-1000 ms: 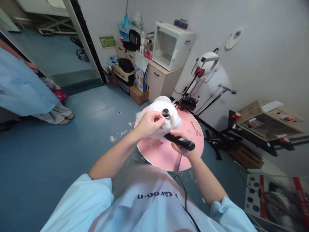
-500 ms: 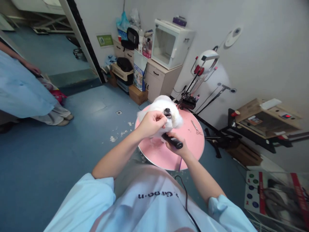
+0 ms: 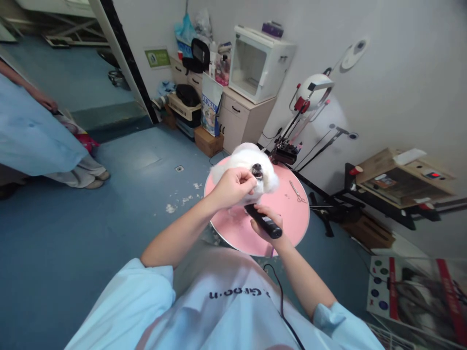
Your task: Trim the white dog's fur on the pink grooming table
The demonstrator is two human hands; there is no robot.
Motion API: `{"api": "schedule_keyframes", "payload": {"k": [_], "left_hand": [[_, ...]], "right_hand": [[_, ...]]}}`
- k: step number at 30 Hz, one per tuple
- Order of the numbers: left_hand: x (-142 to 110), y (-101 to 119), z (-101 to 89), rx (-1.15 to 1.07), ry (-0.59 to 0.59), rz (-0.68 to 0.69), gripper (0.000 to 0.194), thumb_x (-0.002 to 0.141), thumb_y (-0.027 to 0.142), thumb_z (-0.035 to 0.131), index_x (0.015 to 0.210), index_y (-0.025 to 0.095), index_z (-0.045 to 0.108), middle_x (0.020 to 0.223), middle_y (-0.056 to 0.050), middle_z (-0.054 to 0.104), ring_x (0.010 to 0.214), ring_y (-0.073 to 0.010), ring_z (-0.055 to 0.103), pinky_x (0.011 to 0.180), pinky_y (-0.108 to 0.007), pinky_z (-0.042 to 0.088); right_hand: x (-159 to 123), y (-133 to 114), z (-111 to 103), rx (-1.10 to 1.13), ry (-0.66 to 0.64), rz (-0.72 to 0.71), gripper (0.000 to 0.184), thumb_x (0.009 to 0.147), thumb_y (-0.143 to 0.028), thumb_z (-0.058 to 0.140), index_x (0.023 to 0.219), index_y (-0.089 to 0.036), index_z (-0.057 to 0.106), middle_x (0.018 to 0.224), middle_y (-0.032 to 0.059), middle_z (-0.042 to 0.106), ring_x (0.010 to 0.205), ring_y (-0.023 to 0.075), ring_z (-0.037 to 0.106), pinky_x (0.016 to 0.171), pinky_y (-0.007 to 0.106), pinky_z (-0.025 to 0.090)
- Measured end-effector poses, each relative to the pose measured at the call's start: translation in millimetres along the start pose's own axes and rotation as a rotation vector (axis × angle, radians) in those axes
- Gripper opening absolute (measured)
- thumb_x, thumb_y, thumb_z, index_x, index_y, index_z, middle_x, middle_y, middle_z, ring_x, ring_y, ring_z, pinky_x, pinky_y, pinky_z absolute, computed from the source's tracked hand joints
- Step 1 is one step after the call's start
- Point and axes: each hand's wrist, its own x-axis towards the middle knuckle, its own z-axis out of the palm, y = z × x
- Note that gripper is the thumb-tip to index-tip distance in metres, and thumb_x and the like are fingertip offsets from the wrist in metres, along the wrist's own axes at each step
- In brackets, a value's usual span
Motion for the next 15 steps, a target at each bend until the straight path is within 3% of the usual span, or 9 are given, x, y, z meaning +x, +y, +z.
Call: {"api": "schedule_keyframes", "payload": {"k": [3,5,8,11,15], "left_hand": [[0.4,-1.5,0.4,0.001,0.009,-0.001,0.017,0.074,0.018,0.055,0.058,0.012,0.055,0.052,0.002,0.057,0.047,-0.0054,0.045,0.047,-0.016,0.032],[0.6,-2.5,0.6,0.017,0.013,0.002,0.017,0.074,0.019,0.055,0.058,0.012,0.056,0.052,0.001,0.058,0.047,-0.0054,0.045,0.047,-0.016,0.032],[1.0,-2.4,1.1,0.033,0.011,-0.007,0.017,0.073,0.02,0.055,0.059,0.012,0.057,0.053,0.0,0.059,0.047,-0.0056,0.045,0.046,-0.017,0.032],[1.3,-0.3,2.0,0.027,0.024,-0.019,0.016,0.073,0.02,0.055,0.06,0.011,0.057,0.053,0.0,0.059,0.048,-0.0061,0.047,0.048,-0.017,0.033],[0.2,1.1,2.4,0.027,0.044,-0.029,0.017,0.073,0.021,0.055,0.059,0.011,0.057,0.053,0.0,0.059,0.047,-0.0057,0.045,0.047,-0.017,0.032]], "right_hand": [[4.6,-5.2,-5.3,0.063,-0.091,0.048,0.037,0.073,-0.025,0.068,0.108,-0.025,0.056,0.122,0.0108,0.063,0.109,0.0246,0.063,0.093,0.042,0.053],[8.1,-8.7,-10.8,0.091,-0.155,0.103,0.032,0.075,-0.026,0.067,0.106,-0.024,0.057,0.118,0.0107,0.065,0.106,0.0241,0.064,0.09,0.041,0.053],[17.0,-12.6,-21.8,0.133,-0.024,0.165,0.029,0.076,-0.03,0.069,0.101,-0.023,0.056,0.105,0.0096,0.068,0.099,0.0236,0.066,0.089,0.042,0.053],[29.6,-11.3,-31.4,0.143,0.092,0.141,0.029,0.074,-0.029,0.07,0.098,-0.023,0.055,0.105,0.0091,0.068,0.1,0.0238,0.066,0.092,0.043,0.052],[33.0,-2.8,-35.8,0.065,-0.087,0.173,0.029,0.072,-0.026,0.068,0.098,-0.022,0.059,0.099,0.0067,0.069,0.089,0.021,0.068,0.084,0.038,0.055]]}}
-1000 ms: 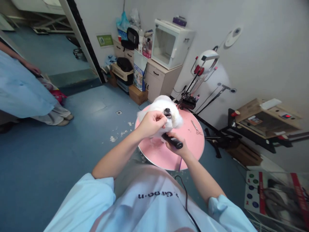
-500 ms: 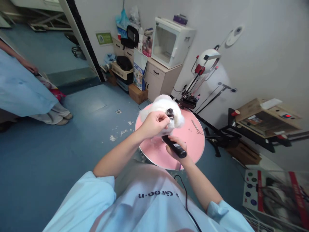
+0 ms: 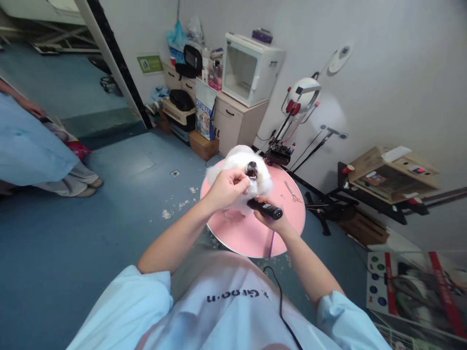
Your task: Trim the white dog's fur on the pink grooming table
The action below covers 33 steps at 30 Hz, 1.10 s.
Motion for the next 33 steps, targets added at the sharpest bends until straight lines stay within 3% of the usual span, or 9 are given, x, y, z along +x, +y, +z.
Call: {"api": "schedule_keyframes", "payload": {"k": [2,7,12,17,23,28,33], "left_hand": [[-1.2,-1.1,-0.7,0.003,-0.005,0.005,0.018,0.073,0.023,0.055,0.059,0.011,0.057,0.054,0.0,0.059,0.047,-0.0056,0.044,0.046,-0.017,0.031],[-3.4,-4.5,-1.6,-0.019,-0.005,0.012,0.017,0.073,0.024,0.055,0.061,0.012,0.058,0.054,0.001,0.059,0.048,-0.0057,0.045,0.046,-0.017,0.031],[-3.3,-4.4,0.5,-0.012,-0.009,0.018,0.019,0.072,0.023,0.054,0.057,0.012,0.056,0.053,0.0,0.058,0.047,-0.0053,0.042,0.046,-0.017,0.029],[-1.5,-3.0,1.8,-0.022,-0.004,0.038,0.018,0.073,0.024,0.054,0.06,0.012,0.058,0.054,0.0,0.059,0.048,-0.0056,0.044,0.047,-0.017,0.031],[-1.4,-3.2,1.6,-0.01,-0.021,0.041,0.018,0.074,0.021,0.054,0.059,0.012,0.057,0.054,0.001,0.058,0.048,-0.0053,0.044,0.047,-0.017,0.032],[0.1,-2.3,1.9,0.007,-0.049,0.051,0.016,0.074,0.019,0.053,0.06,0.012,0.056,0.054,0.001,0.058,0.049,-0.0055,0.045,0.048,-0.017,0.032],[9.1,2.5,2.7,0.046,-0.065,0.079,0.018,0.074,0.019,0.052,0.059,0.012,0.057,0.056,0.0,0.059,0.05,-0.0061,0.044,0.049,-0.018,0.031]], "right_hand": [[-2.5,3.3,-1.4,-0.017,-0.049,0.017,0.029,0.071,-0.025,0.068,0.099,-0.022,0.06,0.097,0.0058,0.07,0.087,0.0205,0.068,0.083,0.037,0.055],[0.8,6.4,-6.8,0.012,0.037,-0.057,0.029,0.072,-0.025,0.067,0.099,-0.023,0.058,0.103,0.0062,0.069,0.095,0.022,0.067,0.088,0.039,0.054],[0.0,8.6,-9.1,-0.023,-0.099,-0.001,0.027,0.071,-0.024,0.067,0.097,-0.023,0.06,0.096,0.005,0.07,0.086,0.0205,0.068,0.082,0.037,0.055],[4.9,5.3,-12.2,0.026,0.041,-0.033,0.027,0.073,-0.027,0.067,0.098,-0.023,0.057,0.102,0.0064,0.068,0.096,0.0221,0.066,0.087,0.037,0.054],[-3.8,13.1,-5.5,-0.074,-0.121,0.092,0.026,0.07,-0.024,0.066,0.096,-0.022,0.06,0.091,0.0043,0.07,0.08,0.0199,0.068,0.077,0.034,0.055],[-3.4,4.6,-0.6,0.062,0.062,0.003,0.026,0.074,-0.026,0.066,0.097,-0.022,0.057,0.104,0.0077,0.068,0.097,0.0226,0.066,0.088,0.04,0.053],[-4.4,-2.9,7.9,0.008,-0.021,0.122,0.021,0.073,-0.029,0.069,0.091,-0.022,0.059,0.091,0.0053,0.069,0.083,0.0214,0.067,0.08,0.039,0.055]]}}
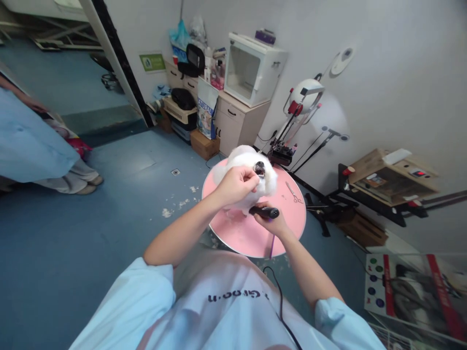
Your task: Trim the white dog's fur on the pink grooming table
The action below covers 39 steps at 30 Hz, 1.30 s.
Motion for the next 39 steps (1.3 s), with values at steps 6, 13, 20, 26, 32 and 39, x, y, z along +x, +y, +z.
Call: {"api": "schedule_keyframes", "payload": {"k": [6,13,20,26,32,39], "left_hand": [[16.0,0.5,-3.0,0.07,-0.07,0.108,0.02,0.073,0.018,0.049,0.056,0.012,0.056,0.054,0.0,0.055,0.05,-0.0065,0.041,0.051,-0.021,0.03],[33.0,5.0,4.1,0.161,-0.254,0.213,0.017,0.069,0.016,0.048,0.053,0.014,0.054,0.052,0.0,0.052,0.052,-0.0086,0.043,0.051,-0.024,0.03],[49.4,9.5,8.5,0.227,-0.391,0.248,0.016,0.068,0.016,0.047,0.054,0.014,0.055,0.053,-0.001,0.053,0.051,-0.0098,0.043,0.05,-0.025,0.03],[60.2,7.1,11.1,0.27,-0.469,0.29,0.015,0.068,0.019,0.048,0.058,0.014,0.058,0.057,-0.003,0.058,0.053,-0.013,0.048,0.053,-0.028,0.034],[60.1,12.8,7.4,0.276,-0.53,0.274,0.014,0.067,0.016,0.049,0.063,0.014,0.062,0.063,-0.003,0.062,0.054,-0.0129,0.049,0.053,-0.028,0.034],[60.4,10.6,-0.5,0.248,-0.53,0.284,0.014,0.069,0.018,0.05,0.061,0.013,0.061,0.063,-0.005,0.062,0.054,-0.0134,0.05,0.053,-0.028,0.034]], "right_hand": [[-4.6,-12.5,5.8,0.054,0.132,-0.061,0.034,0.074,-0.035,0.073,0.103,-0.023,0.058,0.103,0.0078,0.067,0.096,0.0242,0.066,0.087,0.044,0.053],[-15.7,-33.4,40.5,0.03,0.224,-0.048,0.038,0.077,-0.034,0.071,0.11,-0.025,0.054,0.112,0.0095,0.065,0.106,0.0253,0.062,0.094,0.046,0.051],[-10.2,-48.7,77.0,-0.145,0.272,-0.078,0.041,0.077,-0.029,0.07,0.111,-0.026,0.048,0.116,0.0103,0.064,0.106,0.0256,0.063,0.085,0.043,0.055],[3.0,-51.9,95.6,-0.304,0.234,-0.028,0.035,0.079,-0.034,0.068,0.108,-0.026,0.049,0.114,0.0113,0.065,0.104,0.0272,0.064,0.084,0.044,0.056],[6.3,-51.1,97.8,-0.299,0.392,-0.1,0.039,0.075,-0.03,0.07,0.108,-0.026,0.049,0.115,0.0094,0.064,0.107,0.0267,0.062,0.091,0.045,0.052],[10.7,-47.9,118.3,-0.307,0.086,0.079,0.024,0.079,-0.032,0.062,0.101,-0.026,0.056,0.097,0.0067,0.068,0.087,0.0263,0.066,0.076,0.042,0.055]]}}
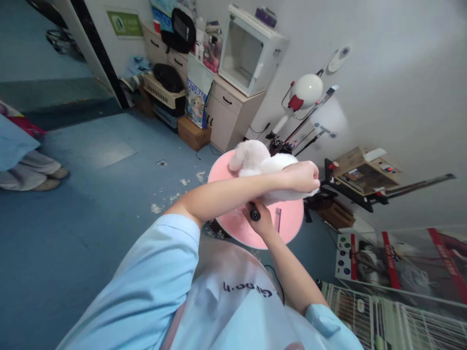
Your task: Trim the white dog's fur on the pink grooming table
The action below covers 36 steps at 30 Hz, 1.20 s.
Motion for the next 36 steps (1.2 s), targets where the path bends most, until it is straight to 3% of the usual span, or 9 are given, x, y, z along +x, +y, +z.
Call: {"api": "schedule_keyframes", "payload": {"k": [5,9,11,16,19,22,27,33,36], "left_hand": [[-7.9,-7.0,-1.9,-0.009,0.031,0.013,0.013,0.067,0.019,0.049,0.06,0.015,0.06,0.059,-0.004,0.06,0.054,-0.0133,0.049,0.053,-0.028,0.033],[-13.0,-11.9,-1.6,-0.015,0.043,0.036,0.013,0.066,0.019,0.047,0.058,0.015,0.057,0.055,-0.002,0.056,0.051,-0.0114,0.045,0.051,-0.027,0.031],[-14.3,-14.0,-3.2,-0.022,0.052,0.044,0.014,0.066,0.02,0.047,0.057,0.015,0.056,0.054,-0.002,0.055,0.05,-0.0111,0.044,0.049,-0.026,0.03],[-18.0,-17.8,-6.6,-0.014,0.062,0.026,0.016,0.067,0.018,0.047,0.053,0.014,0.056,0.052,-0.002,0.054,0.05,-0.0109,0.044,0.049,-0.026,0.03],[-25.5,-20.0,-4.6,-0.031,0.066,0.029,0.017,0.066,0.016,0.046,0.051,0.014,0.054,0.051,-0.003,0.054,0.049,-0.0106,0.043,0.048,-0.027,0.029],[-37.3,-22.9,-2.6,-0.065,0.072,0.016,0.018,0.067,0.014,0.044,0.051,0.014,0.051,0.052,-0.003,0.055,0.049,-0.01,0.044,0.048,-0.026,0.029],[-52.5,-27.0,-4.0,-0.08,0.08,-0.044,0.018,0.068,0.018,0.045,0.051,0.014,0.052,0.054,-0.002,0.058,0.052,-0.0101,0.047,0.049,-0.025,0.031],[-51.8,-28.9,-8.7,-0.168,0.188,-0.035,0.018,0.07,0.018,0.047,0.056,0.013,0.056,0.057,-0.002,0.059,0.054,-0.0088,0.049,0.052,-0.023,0.033],[-54.0,-32.0,-5.4,-0.173,0.206,-0.034,0.019,0.071,0.017,0.048,0.054,0.013,0.054,0.055,-0.001,0.057,0.053,-0.0081,0.046,0.052,-0.022,0.033]], "right_hand": [[-0.7,-2.8,-5.6,-0.019,0.274,-0.089,0.035,0.075,-0.032,0.069,0.106,-0.026,0.053,0.111,0.0095,0.065,0.102,0.0279,0.063,0.086,0.044,0.054],[2.9,-3.4,6.8,-0.059,0.052,-0.016,0.022,0.08,-0.031,0.061,0.101,-0.025,0.056,0.095,0.0069,0.067,0.085,0.0264,0.066,0.072,0.04,0.056],[2.6,-3.7,9.5,-0.039,0.015,-0.037,0.021,0.08,-0.03,0.061,0.099,-0.026,0.056,0.095,0.006,0.068,0.085,0.0258,0.067,0.072,0.039,0.056],[10.2,-3.3,0.2,0.012,0.314,-0.019,0.034,0.075,-0.032,0.067,0.106,-0.024,0.053,0.104,0.0092,0.066,0.096,0.0277,0.064,0.085,0.044,0.053],[11.3,-0.6,4.8,0.035,0.09,0.025,0.022,0.078,-0.029,0.061,0.099,-0.023,0.057,0.093,0.0071,0.067,0.084,0.0257,0.064,0.077,0.042,0.054],[-1.3,5.3,2.5,0.071,-0.122,-0.026,0.02,0.08,-0.027,0.059,0.099,-0.023,0.057,0.097,0.0069,0.068,0.085,0.0239,0.066,0.076,0.041,0.055],[-14.6,18.6,-33.6,0.05,0.056,-0.159,0.036,0.075,-0.023,0.067,0.109,-0.023,0.054,0.116,0.0106,0.065,0.104,0.0239,0.064,0.089,0.041,0.052],[-19.6,38.5,-17.9,0.064,-0.23,-0.12,0.031,0.076,-0.018,0.062,0.106,-0.022,0.058,0.125,0.0139,0.06,0.114,0.027,0.059,0.093,0.045,0.05],[-33.1,37.7,-22.4,0.179,-0.153,-0.083,0.028,0.078,-0.02,0.063,0.105,-0.021,0.057,0.123,0.014,0.061,0.111,0.0255,0.061,0.091,0.044,0.052]]}}
